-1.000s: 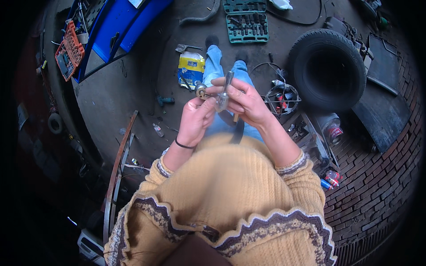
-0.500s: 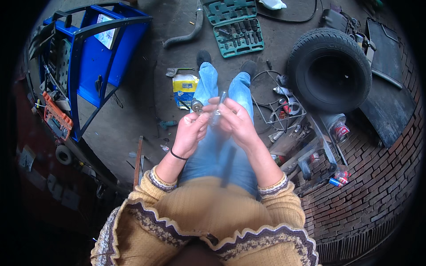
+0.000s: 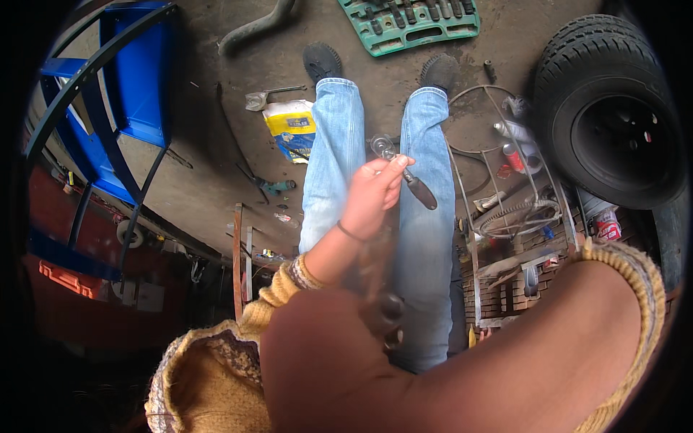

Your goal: The person opens an orange socket set case and repeatedly picks up, compares, and returns various sockets and a metal bar. The person then moves to a cluttered workbench and picks up a spray can before returning to the tool case. The task involves selecting and inspecting tools without completing a repair.

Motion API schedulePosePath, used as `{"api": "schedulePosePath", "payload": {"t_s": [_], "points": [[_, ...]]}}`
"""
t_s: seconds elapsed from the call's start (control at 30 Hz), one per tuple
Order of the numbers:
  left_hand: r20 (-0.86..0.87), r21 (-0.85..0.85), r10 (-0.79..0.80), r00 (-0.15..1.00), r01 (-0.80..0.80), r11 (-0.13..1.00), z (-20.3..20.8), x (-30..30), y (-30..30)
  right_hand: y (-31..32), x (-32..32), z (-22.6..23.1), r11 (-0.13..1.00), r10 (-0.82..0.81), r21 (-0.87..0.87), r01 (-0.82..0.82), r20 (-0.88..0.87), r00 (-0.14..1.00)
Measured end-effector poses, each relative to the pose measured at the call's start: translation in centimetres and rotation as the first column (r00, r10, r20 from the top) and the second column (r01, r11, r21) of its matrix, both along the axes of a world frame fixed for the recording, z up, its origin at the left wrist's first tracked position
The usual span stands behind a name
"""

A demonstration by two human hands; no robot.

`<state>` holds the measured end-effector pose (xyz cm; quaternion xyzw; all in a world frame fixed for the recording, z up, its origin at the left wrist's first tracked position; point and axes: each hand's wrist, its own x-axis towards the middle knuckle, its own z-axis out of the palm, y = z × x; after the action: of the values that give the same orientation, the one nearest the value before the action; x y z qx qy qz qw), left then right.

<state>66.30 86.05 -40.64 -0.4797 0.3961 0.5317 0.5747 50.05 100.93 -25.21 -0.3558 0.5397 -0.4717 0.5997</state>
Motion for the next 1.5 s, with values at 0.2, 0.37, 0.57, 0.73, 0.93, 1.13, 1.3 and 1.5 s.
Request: {"api": "schedulePosePath", "payload": {"t_s": [0.2, 0.37, 0.57, 0.73, 0.93, 1.13, 1.3, 1.5], "points": [[0.023, 0.016, 0.017, 1.000, -0.018, 1.000, -4.9, 1.7, 1.9, -1.5, 1.4, -7.5, 0.997, -0.025, -0.078, 0.022, -0.031, 0.999], [0.024, -0.065, 0.032, 0.999, -0.031, 0.997, -6.3, 1.8, 2.5, -2.2, 1.8, -11.2, 0.995, -0.051, -0.088, 0.047, -0.050, 0.997], [-0.035, -0.365, -0.129, 0.991, 0.107, 0.925, -8.5, -0.6, 1.9, -2.1, 4.6, -17.4, 0.879, -0.399, 0.191, 0.436, -0.205, 0.894], [-0.337, -0.471, 0.199, 0.920, -0.348, 0.810, -9.8, -3.0, -0.9, -3.4, 7.9, -36.7, -0.028, -0.724, 0.328, 0.944, -0.658, 0.207], [-0.335, -0.449, 0.206, 0.919, -0.348, 0.823, -9.7, -4.7, -1.7, -7.5, 11.4, -47.4, -0.325, -0.627, 0.447, 0.833, -0.761, 0.164], [-0.293, -0.409, 0.221, 0.930, -0.331, 0.850, -9.8, -5.0, -2.3, -8.9, 12.1, -49.5, -0.350, -0.538, 0.501, 0.792, -0.799, 0.268], [-0.290, -0.382, 0.225, 0.930, -0.328, 0.864, -9.7, -5.2, -2.4, -8.3, 10.7, -49.4, -0.292, -0.506, 0.523, 0.800, -0.795, 0.335], [-0.295, -0.385, 0.214, 0.931, -0.321, 0.865, -9.5, -5.4, -2.4, -7.1, 9.9, -48.5, -0.303, -0.579, 0.542, 0.784, -0.758, 0.301]]}}
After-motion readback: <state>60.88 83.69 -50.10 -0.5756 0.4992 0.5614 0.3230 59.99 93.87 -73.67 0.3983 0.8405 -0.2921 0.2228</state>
